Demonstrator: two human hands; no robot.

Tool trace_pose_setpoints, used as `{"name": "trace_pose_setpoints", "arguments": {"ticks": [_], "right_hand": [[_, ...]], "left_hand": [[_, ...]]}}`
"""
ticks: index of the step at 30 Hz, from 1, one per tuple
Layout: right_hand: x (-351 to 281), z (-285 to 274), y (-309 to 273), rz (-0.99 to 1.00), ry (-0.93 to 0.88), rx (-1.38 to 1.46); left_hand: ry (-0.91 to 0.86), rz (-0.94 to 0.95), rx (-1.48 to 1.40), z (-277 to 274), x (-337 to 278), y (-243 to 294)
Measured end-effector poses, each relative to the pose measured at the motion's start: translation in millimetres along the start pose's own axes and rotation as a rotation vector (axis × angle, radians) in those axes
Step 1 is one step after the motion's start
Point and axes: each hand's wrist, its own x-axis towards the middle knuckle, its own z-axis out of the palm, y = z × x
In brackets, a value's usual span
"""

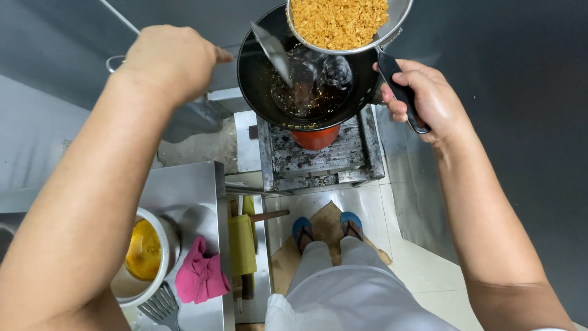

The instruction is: Scooping fried food from a wok using a mesh strainer and transferring it to a tray.

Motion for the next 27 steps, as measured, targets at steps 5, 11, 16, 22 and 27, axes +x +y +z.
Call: {"name": "trace_pose_setpoints", "arguments": {"ticks": [5,11,16,22,27], "right_hand": [[-2,2,-7,-0.016,0.024,-0.014],[-3,-1,-4,-0.01,0.044,-0.007],[-5,-6,3,-0.02,-0.001,-0.008],[-12,-7,2,-0.032,0.002,0.0],[-20,-12,-1,-0.029,0.032,-0.041]], "left_hand": [[0.083,-0.059,-0.225,34,8,-4],[0.067,-0.166,-0.53,91,39,22],[0.008,-0.22,-0.823,111,40,33],[-0.229,-0.322,-1.267,124,51,91],[-0.405,-0.263,-1.983,145,66,148]]}}
